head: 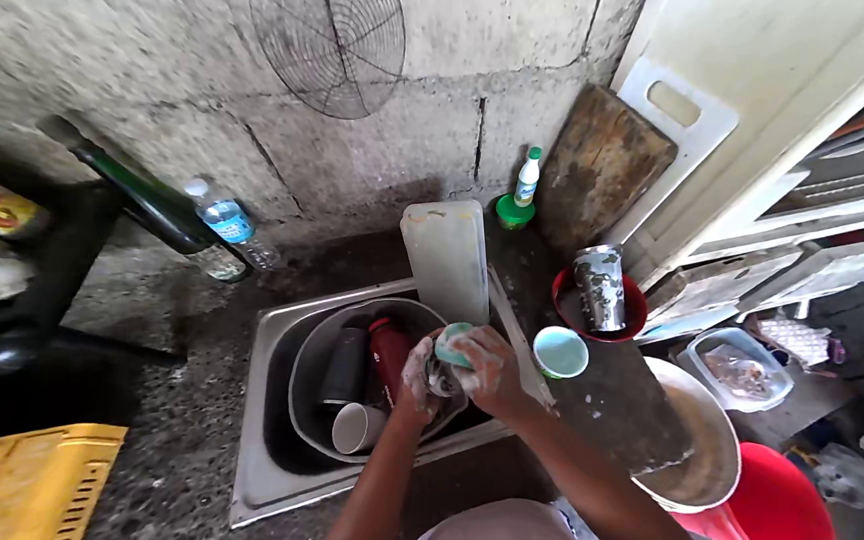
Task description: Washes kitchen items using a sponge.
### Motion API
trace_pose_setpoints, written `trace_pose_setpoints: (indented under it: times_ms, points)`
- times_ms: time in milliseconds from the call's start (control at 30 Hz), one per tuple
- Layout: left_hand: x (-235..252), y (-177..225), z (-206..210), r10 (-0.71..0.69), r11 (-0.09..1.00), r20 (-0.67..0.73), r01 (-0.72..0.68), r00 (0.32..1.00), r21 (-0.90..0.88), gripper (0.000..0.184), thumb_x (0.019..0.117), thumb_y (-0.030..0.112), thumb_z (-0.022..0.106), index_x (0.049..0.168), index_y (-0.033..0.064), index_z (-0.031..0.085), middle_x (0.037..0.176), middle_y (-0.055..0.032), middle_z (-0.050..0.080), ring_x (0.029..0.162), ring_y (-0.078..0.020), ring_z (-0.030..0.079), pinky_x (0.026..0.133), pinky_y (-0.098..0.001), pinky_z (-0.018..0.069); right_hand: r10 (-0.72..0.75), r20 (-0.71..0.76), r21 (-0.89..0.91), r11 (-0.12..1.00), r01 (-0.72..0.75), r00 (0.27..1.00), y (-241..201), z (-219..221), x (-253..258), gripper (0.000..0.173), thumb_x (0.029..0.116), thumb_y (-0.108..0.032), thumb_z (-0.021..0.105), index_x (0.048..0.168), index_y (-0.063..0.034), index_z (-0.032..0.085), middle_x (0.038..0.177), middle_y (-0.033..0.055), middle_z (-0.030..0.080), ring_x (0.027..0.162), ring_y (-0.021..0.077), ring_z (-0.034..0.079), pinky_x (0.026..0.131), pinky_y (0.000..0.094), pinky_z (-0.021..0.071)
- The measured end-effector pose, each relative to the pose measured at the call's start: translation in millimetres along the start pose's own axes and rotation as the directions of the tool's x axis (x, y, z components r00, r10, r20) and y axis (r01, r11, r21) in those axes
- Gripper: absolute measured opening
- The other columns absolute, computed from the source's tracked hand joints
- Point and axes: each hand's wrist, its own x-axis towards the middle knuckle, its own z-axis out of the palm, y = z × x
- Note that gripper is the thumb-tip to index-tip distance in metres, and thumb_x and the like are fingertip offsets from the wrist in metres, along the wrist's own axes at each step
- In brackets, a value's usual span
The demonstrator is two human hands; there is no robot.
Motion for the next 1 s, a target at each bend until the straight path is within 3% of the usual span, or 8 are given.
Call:
trace_pose_setpoints:
  times_ms: [133,200,300,500,633,767,867,1000]
  points:
    - [9,4,-24,0.059,0.994,0.078,-0.066,0.995,0.089,0.048,0.1068,0.027,0.022,0.133,0.0063,0.057,0.102,-0.0006,0.072,0.085,-0.0067,0.069,0.075,-0.0251,0.059,-0.146,0.238,0.031,0.989,0.143,0.96,7,-11,-12,0.02,0.0792,-0.007,0.074,0.099,-0.0036,0.078,0.103,0.0143,0.076,0.1,0.0346,0.072,0.086,0.0515,0.0583]
    - [11,4,-29,0.055,0.993,0.052,-0.06,0.997,0.106,0.046,0.1062,0.028,0.027,0.133,0.0041,0.056,0.103,-0.0023,0.071,0.087,-0.0086,0.069,0.076,-0.0269,0.0592,-0.078,0.281,-0.017,0.996,0.087,0.957,11,-21,-10,0.021,0.081,-0.008,0.074,0.101,-0.0017,0.078,0.101,0.0163,0.076,0.097,0.0368,0.072,0.085,0.0536,0.0575]
    - [13,4,-19,0.066,0.993,-0.114,-0.054,0.991,0.104,0.045,0.1099,0.024,0.022,0.132,0.0041,0.056,0.101,-0.0028,0.069,0.086,-0.009,0.068,0.075,-0.0271,0.0584,0.038,0.13,-0.044,0.999,-0.032,0.991,4,-23,-2,0.021,0.0808,-0.01,0.072,0.098,0.0001,0.078,0.093,0.0161,0.074,0.09,0.0337,0.072,0.081,0.048,0.0587]
    - [18,-15,-16,0.322,0.848,-0.178,-0.2,0.93,0.491,0.041,0.1101,0.016,0.034,0.138,-0.0077,0.053,0.125,-0.0168,0.063,0.11,-0.0084,0.059,0.098,-0.0241,0.0478,-0.319,0.059,-0.048,0.945,0.322,0.946,-18,4,-23,0.013,0.0945,-0.014,0.063,0.094,-0.0107,0.076,0.087,0.0089,0.071,0.086,0.0252,0.069,0.078,0.0386,0.0578]
    - [2,-16,-1,0.193,0.945,-0.286,-0.1,0.938,0.311,0.041,0.1105,0.019,0.033,0.143,-0.0026,0.046,0.126,-0.0133,0.06,0.106,-0.0117,0.06,0.093,-0.0295,0.0517,-0.21,0.028,-0.165,0.963,0.212,0.977,7,2,-15,0.014,0.0891,-0.012,0.066,0.094,-0.0089,0.079,0.089,0.0142,0.073,0.086,0.03,0.072,0.075,0.0424,0.0594]
    - [-5,-14,5,0.062,0.99,-0.17,-0.038,0.983,0.139,0.041,0.1112,0.021,0.025,0.138,0.0022,0.05,0.107,-0.004,0.066,0.09,-0.0075,0.065,0.08,-0.0263,0.0568,0.066,0.043,-0.135,0.989,-0.06,0.997,19,-8,-3,0.018,0.0839,-0.004,0.072,0.101,-0.0005,0.078,0.093,0.0202,0.072,0.089,0.0371,0.071,0.077,0.0498,0.0602]
    - [-3,-15,9,0.077,0.995,-0.167,-0.065,0.983,0.076,0.038,0.1108,0.018,0.027,0.132,0.001,0.052,0.1,-0.0017,0.067,0.086,-0.0058,0.066,0.077,-0.0245,0.0572,-0.05,-0.13,-0.138,0.99,0.032,0.99,7,-4,-4,0.017,0.0815,-0.01,0.071,0.094,-0.0019,0.078,0.09,0.0159,0.073,0.085,0.0305,0.071,0.076,0.0415,0.0598]
    - [-2,-19,3,0.192,0.981,-0.085,-0.188,0.978,0.054,0.04,0.1073,0.015,0.026,0.137,0.0,0.049,0.109,-0.0015,0.069,0.096,-0.0057,0.067,0.086,-0.0257,0.0567,0.067,0.021,0.07,0.995,-0.068,0.998,-21,3,-20,0.02,0.0816,-0.005,0.071,0.098,0.0045,0.076,0.099,0.0196,0.075,0.094,0.0323,0.074,0.085,0.0422,0.0605]
